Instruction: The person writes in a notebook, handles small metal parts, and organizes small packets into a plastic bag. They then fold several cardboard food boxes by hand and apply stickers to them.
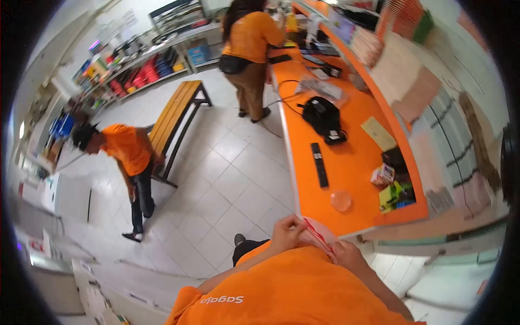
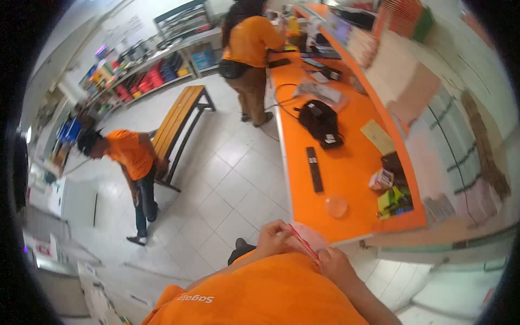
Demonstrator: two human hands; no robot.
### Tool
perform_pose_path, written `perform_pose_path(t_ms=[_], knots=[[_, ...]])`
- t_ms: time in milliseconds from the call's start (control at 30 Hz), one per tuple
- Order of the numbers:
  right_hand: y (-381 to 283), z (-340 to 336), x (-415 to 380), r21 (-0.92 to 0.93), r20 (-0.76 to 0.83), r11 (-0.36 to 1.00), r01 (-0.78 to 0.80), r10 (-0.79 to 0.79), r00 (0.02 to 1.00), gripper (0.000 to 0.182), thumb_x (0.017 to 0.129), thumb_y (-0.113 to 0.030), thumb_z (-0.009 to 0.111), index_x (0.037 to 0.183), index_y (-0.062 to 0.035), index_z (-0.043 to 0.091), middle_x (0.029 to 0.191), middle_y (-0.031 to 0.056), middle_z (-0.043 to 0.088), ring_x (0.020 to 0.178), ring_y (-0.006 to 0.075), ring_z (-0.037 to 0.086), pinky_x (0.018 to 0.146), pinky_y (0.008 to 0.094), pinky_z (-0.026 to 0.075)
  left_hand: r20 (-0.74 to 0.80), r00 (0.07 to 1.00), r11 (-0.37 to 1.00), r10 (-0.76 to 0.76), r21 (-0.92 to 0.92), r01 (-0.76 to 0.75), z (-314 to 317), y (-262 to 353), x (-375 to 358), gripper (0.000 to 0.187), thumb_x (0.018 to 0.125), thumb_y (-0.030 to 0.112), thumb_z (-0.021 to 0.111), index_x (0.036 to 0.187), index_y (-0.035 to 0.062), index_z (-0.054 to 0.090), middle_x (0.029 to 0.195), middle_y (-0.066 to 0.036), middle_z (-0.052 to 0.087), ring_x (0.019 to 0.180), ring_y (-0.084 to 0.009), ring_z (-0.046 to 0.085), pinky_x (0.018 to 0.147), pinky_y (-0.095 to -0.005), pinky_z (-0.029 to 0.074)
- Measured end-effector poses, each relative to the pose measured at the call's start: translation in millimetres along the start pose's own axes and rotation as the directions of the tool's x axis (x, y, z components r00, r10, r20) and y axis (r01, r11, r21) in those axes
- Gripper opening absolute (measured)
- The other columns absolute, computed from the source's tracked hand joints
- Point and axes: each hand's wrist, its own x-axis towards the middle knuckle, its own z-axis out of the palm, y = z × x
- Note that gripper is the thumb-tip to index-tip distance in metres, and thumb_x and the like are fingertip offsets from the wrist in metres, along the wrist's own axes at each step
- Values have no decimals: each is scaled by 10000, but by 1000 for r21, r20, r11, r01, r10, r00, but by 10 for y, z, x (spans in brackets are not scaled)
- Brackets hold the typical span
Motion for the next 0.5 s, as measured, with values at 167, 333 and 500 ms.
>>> perform_pose_path(t_ms=[167,333,500], knots=[[-39,-220,-109,44,167,998,-43,35,985,251,851,-155,682,1034,7,622,927,229,645,898,422,650,791,494,528,-5,997,988,-72,-138,71,-30,10,63,165,959,63,676,807,20,632,796,-2,661,760,-79,577,719,-252,480],[-76,-727,-6,41,231,982,-186,172,958,306,880,-193,668,1099,16,626,953,244,650,920,417,648,789,469,528,147,988,975,50,-220,-16,-135,33,275,162,999,90,650,853,32,609,900,-73,710,904,-144,658,868,-322,517],[611,-455,67,307,99,943,-130,104,990,307,925,-173,713,1159,9,632,988,173,670,899,248,681,759,379,539,519,838,885,172,-455,100,-112,36,600,1049,613,502,960,1414,65,441,1590,-137,385,1436,-243,389,1194,-456,315]])
